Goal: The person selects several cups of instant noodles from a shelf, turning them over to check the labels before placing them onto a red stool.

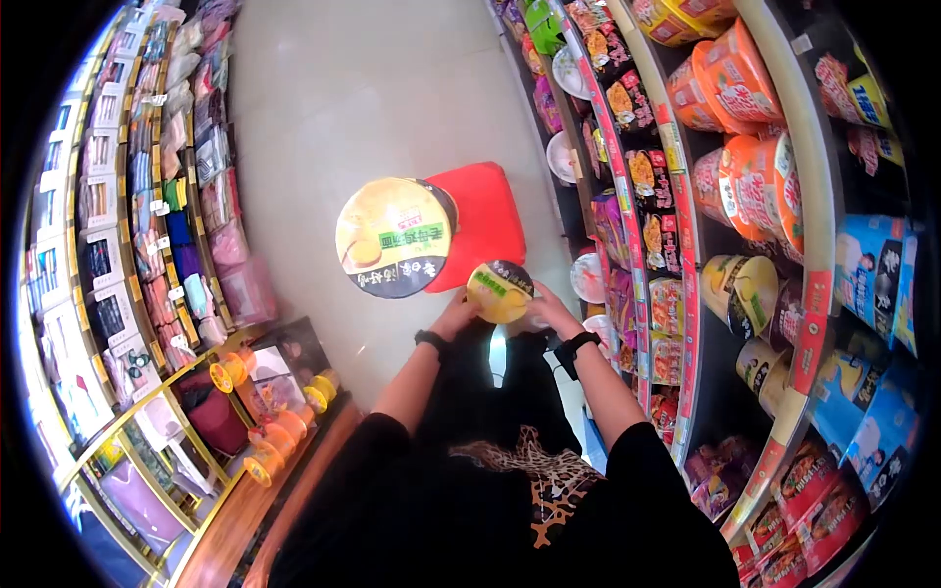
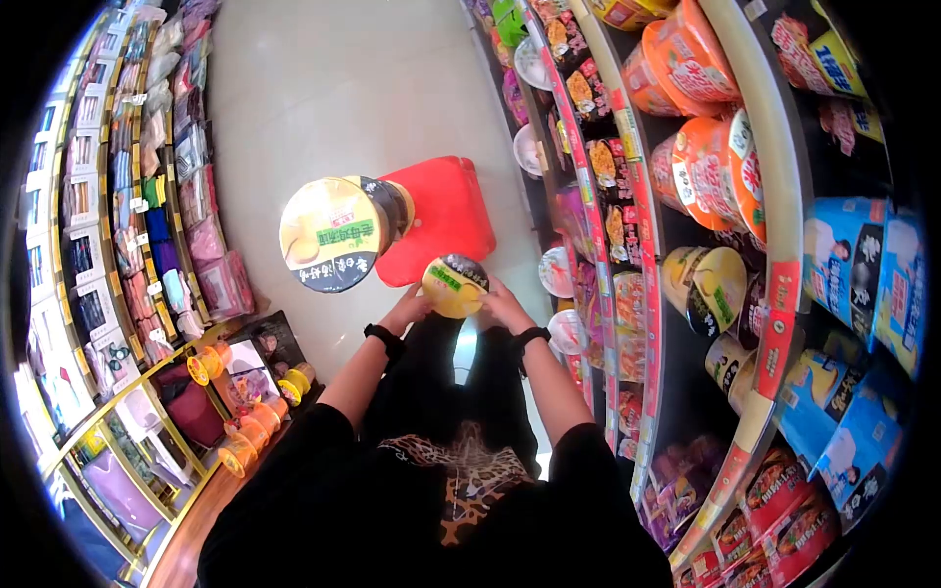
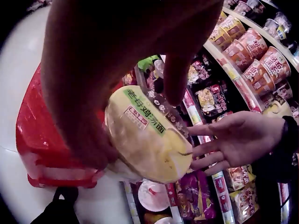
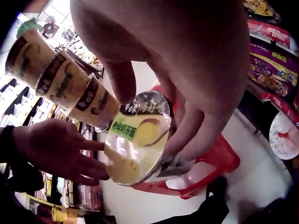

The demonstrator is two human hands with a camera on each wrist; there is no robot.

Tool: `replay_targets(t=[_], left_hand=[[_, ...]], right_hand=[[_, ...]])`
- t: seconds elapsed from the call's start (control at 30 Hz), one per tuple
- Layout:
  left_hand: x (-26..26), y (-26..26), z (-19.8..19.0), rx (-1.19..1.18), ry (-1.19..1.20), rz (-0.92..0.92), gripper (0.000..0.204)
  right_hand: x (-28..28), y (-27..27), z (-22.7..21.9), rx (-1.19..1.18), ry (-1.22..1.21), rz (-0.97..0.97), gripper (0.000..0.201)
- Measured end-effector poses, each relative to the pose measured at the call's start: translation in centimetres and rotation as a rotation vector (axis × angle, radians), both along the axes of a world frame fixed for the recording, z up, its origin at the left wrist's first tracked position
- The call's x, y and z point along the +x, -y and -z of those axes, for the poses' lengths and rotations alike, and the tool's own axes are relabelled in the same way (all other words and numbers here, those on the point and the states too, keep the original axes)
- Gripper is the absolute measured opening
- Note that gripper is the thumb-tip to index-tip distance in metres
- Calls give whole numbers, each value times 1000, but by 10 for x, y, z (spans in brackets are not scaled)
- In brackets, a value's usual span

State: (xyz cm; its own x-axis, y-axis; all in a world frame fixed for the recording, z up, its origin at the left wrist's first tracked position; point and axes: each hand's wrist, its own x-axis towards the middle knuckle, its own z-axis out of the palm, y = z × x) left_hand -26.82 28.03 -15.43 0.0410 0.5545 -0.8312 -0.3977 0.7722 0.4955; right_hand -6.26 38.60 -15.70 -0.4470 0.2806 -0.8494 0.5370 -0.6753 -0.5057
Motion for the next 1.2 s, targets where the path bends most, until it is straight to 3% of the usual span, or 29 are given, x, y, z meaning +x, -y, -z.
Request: replay_targets(t=[0.1,0.2,0.23,0.3,0.37,0.4,0.43,0.47,0.53,0.63,0.8,0.97,1.07,1.1,1.2], left_hand=[[-10,-1,31,-89,-137,-20,54],[-27,-28,3,35,-220,-35,50],[-35,-29,14,23,-167,95,68],[-46,-15,65,33,-179,102,69],[-47,-17,64,54,-149,43,71],[-47,-19,63,64,-134,14,72],[-43,-29,30,50,-122,-29,73],[-36,-35,9,35,-108,-71,73],[-26,-30,9,23,-74,-85,74],[-8,-31,-13,-8,-159,-57,68],[14,-25,-28,6,-156,44,62],[35,-24,-33,73,-180,161,61],[52,-29,-32,88,-203,232,58],[56,-28,-15,114,-233,284,53],[77,-56,-59,114,-98,478,50]], right_hand=[[-13,-7,14,47,12,10,67],[-32,-13,18,94,-3,93,70],[-35,-17,16,84,27,38,70],[-40,-17,10,120,-58,91,70],[-52,-22,-10,88,-100,142,68],[-62,-28,-32,36,-99,166,67],[-66,-30,-44,-16,-97,191,65],[-65,-27,-36,8,-157,170,65],[-61,-16,-10,58,-276,130,64],[-48,-1,11,152,-245,148,55],[3,14,23,128,-122,173,45],[72,19,-26,67,19,232,40],[116,34,-35,83,48,385,39],[128,39,-40,78,37,436,39],[162,54,-50,68,22,577,38]])
